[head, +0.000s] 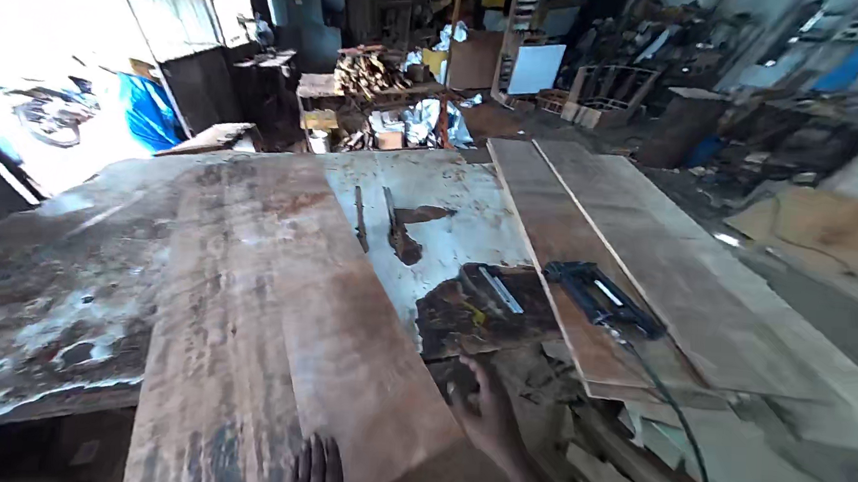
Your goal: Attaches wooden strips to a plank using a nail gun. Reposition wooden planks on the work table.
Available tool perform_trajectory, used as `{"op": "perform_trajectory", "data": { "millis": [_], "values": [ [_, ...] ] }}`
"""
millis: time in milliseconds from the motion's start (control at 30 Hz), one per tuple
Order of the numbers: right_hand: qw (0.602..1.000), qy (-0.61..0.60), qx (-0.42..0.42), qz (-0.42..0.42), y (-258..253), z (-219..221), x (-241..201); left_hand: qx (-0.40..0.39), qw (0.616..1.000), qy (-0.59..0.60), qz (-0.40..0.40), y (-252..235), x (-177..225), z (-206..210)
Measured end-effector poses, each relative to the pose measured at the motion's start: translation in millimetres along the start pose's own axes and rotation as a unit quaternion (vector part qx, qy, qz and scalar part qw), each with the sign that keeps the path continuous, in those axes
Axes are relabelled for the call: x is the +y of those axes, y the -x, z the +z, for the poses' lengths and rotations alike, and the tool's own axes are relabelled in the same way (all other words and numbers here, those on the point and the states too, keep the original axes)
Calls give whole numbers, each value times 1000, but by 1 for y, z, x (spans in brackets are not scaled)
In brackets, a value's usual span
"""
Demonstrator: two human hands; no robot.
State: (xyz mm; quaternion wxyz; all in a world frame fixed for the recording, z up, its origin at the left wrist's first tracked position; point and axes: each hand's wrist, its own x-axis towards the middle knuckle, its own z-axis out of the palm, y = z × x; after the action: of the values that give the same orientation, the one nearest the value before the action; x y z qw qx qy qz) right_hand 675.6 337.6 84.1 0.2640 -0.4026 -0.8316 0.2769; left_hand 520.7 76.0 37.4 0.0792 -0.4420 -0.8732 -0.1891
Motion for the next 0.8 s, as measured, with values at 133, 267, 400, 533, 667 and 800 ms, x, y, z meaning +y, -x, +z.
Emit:
{"op": "perform_trajectory", "data": {
  "millis": [133,267,400,533,667,800],
  "values": [
    [981,152,111,36,-68,-68,62,-143,981,83,100,-87,-25,-4],
    [958,220,124,137,-104,-140,108,-167,964,92,183,-123,-62,0],
    [959,248,81,109,-139,-158,170,-227,963,41,143,-143,-42,5],
    [940,306,61,141,-177,-152,175,-197,968,-13,154,-160,-28,24],
    [921,327,33,209,-199,-154,173,-156,974,-30,160,-159,-26,30],
    [927,226,-48,295,-174,-188,127,-172,975,0,144,-159,-24,24]
  ]
}}
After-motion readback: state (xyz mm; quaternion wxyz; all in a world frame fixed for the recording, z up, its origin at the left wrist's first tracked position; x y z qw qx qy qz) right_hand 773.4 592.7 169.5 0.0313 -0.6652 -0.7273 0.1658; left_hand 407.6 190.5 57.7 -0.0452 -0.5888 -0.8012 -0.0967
